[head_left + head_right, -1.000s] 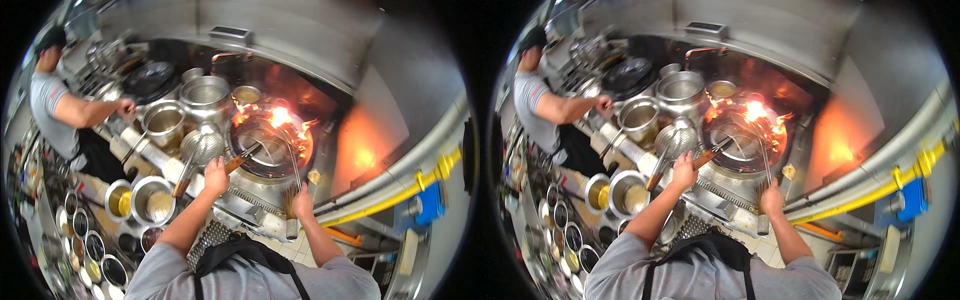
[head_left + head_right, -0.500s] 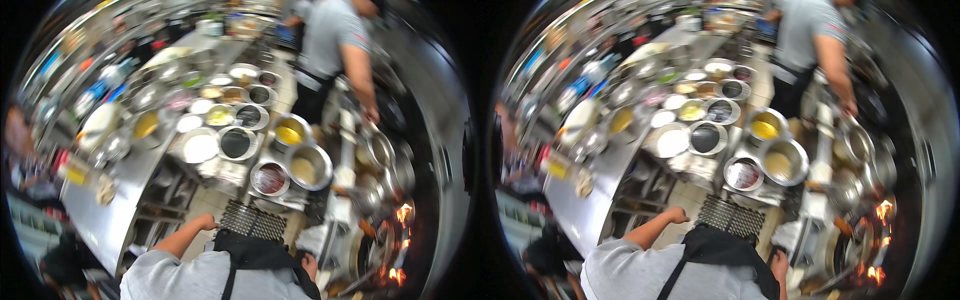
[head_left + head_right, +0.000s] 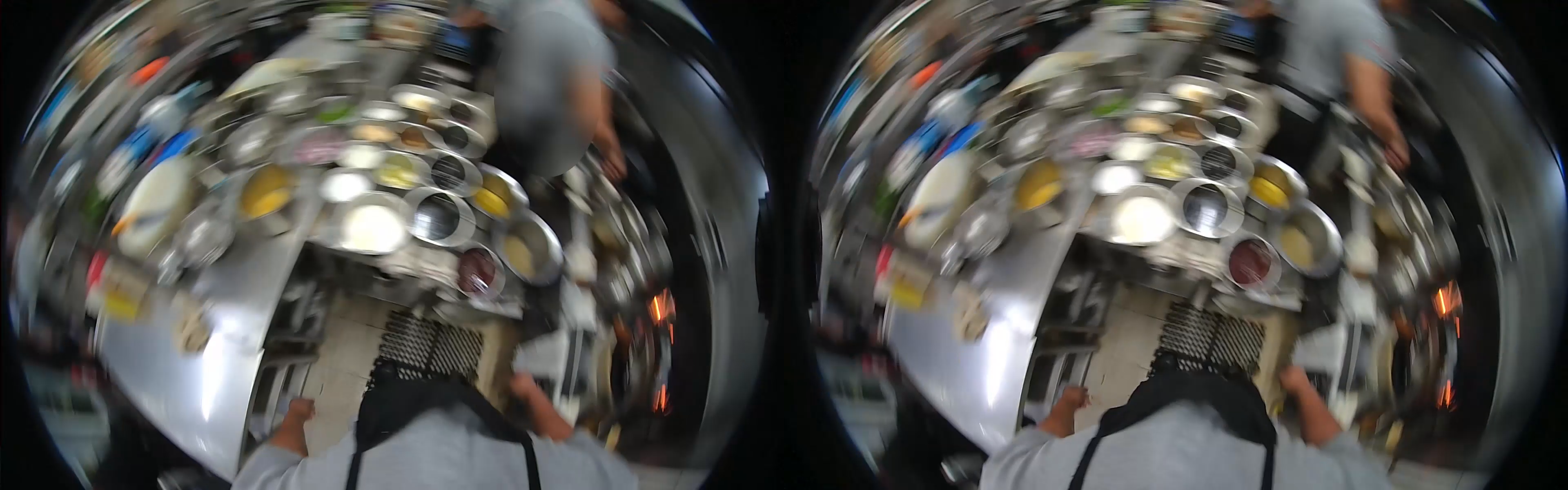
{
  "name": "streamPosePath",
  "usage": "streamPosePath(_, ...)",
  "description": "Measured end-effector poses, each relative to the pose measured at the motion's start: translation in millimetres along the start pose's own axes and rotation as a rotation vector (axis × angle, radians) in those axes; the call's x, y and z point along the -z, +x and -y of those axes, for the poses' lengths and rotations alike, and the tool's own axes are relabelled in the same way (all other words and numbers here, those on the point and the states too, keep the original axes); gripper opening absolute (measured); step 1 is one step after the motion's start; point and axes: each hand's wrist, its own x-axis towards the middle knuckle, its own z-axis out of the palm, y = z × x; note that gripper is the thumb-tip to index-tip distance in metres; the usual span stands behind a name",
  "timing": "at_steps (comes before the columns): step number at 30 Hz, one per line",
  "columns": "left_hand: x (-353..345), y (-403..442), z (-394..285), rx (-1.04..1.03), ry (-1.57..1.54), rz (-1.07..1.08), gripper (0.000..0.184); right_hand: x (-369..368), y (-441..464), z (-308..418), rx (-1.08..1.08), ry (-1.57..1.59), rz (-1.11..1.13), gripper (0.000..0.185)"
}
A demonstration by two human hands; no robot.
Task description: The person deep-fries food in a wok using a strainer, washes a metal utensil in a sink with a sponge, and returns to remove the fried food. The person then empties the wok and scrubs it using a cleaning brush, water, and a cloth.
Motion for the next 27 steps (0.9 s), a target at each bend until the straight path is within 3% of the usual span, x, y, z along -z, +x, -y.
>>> streamPosePath(1, -7.1, -4.6, -9.3, 0.369, -0.558, -0.137, 0.019, -0.8, 7.2, 13.1, -0.089, 0.096, -0.056, 0.036)
streamPosePath(2, -5.0, 11.7, 18.7, 0.211, -0.320, 0.074, 0.021, 4.5, -3.2, 31.8, 0.002, 0.151, -0.296, 0.037)
streamPosePath(3, -5.4, 17.9, 29.9, 0.012, -0.102, 0.235, 0.026, 8.6, -5.8, 41.6, -0.046, 0.229, -0.313, 0.039)
streamPosePath(4, -0.8, 3.1, 25.1, 0.003, 0.048, 0.241, 0.025, -2.3, -3.8, 39.3, 0.029, 0.284, -0.422, 0.036)
streamPosePath(6, 1.2, -10.1, -10.8, 0.041, 0.182, 0.249, 0.024, -18.5, -27.8, 24.6, -0.141, 0.424, -0.326, 0.037)
streamPosePath(8, 7.4, -16.1, -46.0, 0.032, 0.260, 0.255, 0.023, -31.7, -15.1, -9.3, -0.477, 0.235, 0.076, 0.050)
streamPosePath(9, 11.3, -17.7, -64.4, 0.015, 0.302, 0.252, 0.022, -24.0, -34.9, -6.5, -0.818, 0.315, -0.154, 0.071)
streamPosePath(10, 14.3, -20.1, -85.4, -0.005, 0.344, 0.245, 0.022, -45.3, -28.7, -28.1, -0.819, 0.327, -0.164, 0.071)
streamPosePath(12, 19.9, -25.9, -137.6, -0.068, 0.442, 0.220, 0.021, -79.7, -15.2, -75.0, -0.939, 0.393, -0.397, 0.088)
streamPosePath(16, 17.3, -38.7, -256.6, -0.326, 0.702, 0.186, 0.022, -95.3, -20.5, -89.3, -0.844, 0.590, -0.088, 0.086)
streamPosePath(17, 10.2, -33.5, -289.5, -0.438, 0.792, 0.192, 0.022, -107.6, -12.0, -92.6, -0.848, 0.580, -0.102, 0.082)
streamPosePath(18, -2.1, -23.4, -324.1, -0.525, 0.914, 0.203, 0.023, -114.9, -7.3, -98.0, -0.855, 0.569, -0.115, 0.079)
streamPosePath(19, -17.0, 1.6, -365.3, -0.518, 1.226, 0.338, 0.023, -106.3, -16.4, -102.2, -0.869, 0.574, -0.116, 0.079)
streamPosePath(20, -48.7, -9.6, -413.8, -0.616, 0.854, 0.131, 0.024, -82.7, -38.9, -100.0, -0.707, 0.615, -0.221, 0.069)
streamPosePath(21, -82.4, -9.4, -457.5, -0.802, 0.803, -0.056, 0.017, -47.8, -64.1, -99.1, -0.543, 0.645, -0.338, 0.059)
streamPosePath(22, -121.5, -56.2, -531.1, -0.888, 0.780, -0.080, 0.022, -16.4, -91.0, -99.8, -0.372, 0.663, -0.455, 0.051)
streamPosePath(24, -192.9, -104.3, -636.3, -1.115, 0.642, 0.013, 0.025, 29.7, -152.4, -97.6, -0.296, 0.710, -1.057, 0.045)
streamPosePath(26, -262.3, -137.0, -714.8, -1.441, 0.712, -0.033, 0.029, 82.5, -215.6, -125.1, -0.582, 0.111, -1.420, 0.046)
streamPosePath(27, -305.3, -132.9, -747.0, -1.644, 0.642, -0.168, 0.033, 90.1, -224.5, -144.4, -0.797, 0.076, -1.436, 0.047)
